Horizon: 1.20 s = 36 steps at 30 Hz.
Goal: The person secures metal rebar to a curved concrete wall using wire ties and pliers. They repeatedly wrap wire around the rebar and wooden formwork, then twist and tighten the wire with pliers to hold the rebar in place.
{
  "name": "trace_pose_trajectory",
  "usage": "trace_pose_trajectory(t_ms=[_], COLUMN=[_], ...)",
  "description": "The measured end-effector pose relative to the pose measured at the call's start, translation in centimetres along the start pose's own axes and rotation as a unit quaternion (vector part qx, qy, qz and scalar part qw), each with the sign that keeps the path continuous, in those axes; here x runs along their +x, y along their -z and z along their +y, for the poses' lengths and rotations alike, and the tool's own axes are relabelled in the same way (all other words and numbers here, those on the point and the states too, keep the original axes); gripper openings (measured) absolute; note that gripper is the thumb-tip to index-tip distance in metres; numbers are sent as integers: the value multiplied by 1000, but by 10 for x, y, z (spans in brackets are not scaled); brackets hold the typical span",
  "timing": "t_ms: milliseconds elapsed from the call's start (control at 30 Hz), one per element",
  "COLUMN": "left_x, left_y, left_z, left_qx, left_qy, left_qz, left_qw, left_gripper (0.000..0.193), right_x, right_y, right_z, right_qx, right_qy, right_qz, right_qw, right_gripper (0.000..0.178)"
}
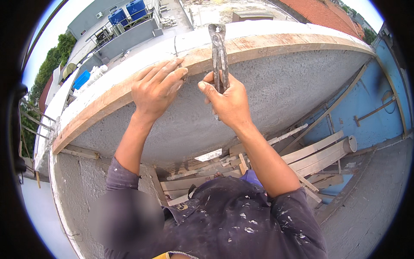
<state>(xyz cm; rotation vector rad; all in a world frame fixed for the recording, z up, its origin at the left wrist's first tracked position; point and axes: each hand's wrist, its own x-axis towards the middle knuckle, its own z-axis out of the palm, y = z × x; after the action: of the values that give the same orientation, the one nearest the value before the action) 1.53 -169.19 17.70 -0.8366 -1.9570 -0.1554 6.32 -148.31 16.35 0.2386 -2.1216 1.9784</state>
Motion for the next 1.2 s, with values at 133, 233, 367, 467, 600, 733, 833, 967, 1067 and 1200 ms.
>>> trace_pose_trajectory(t_ms=[133,233,367,467,600,733,833,967,1067,1200], left_x=[3,4,4,3,3,3,5,9,12,11], left_y=[3,4,2,3,3,1,2,6,8,6], left_z=[2,2,2,2,1,1,0,-1,-3,-5], left_qx=[-10,-8,-3,-4,-8,-6,-5,-9,-9,-1], left_qy=[17,6,0,-4,-5,-9,-17,-7,-18,-28], left_qz=[-16,-8,2,-3,-2,2,-2,-31,-43,-36], left_qw=[1000,1000,1000,1000,1000,1000,1000,999,999,999], left_gripper=[31,30,31,31,28,25,26,25,24,15], right_x=[6,7,6,6,8,8,5,5,2,-25], right_y=[-33,-31,-28,-33,-36,-42,-51,-54,-40,-6], right_z=[19,14,13,17,20,23,27,28,25,27], right_qx=[62,64,33,57,86,110,119,122,119,142], right_qy=[3,4,7,24,65,51,48,-1,-53,-98], right_qz=[53,38,25,45,80,75,75,59,-9,-81], right_qw=[997,997,999,997,991,990,989,991,991,982], right_gripper=[26,22,17,20,20,21,21,20,24,33])
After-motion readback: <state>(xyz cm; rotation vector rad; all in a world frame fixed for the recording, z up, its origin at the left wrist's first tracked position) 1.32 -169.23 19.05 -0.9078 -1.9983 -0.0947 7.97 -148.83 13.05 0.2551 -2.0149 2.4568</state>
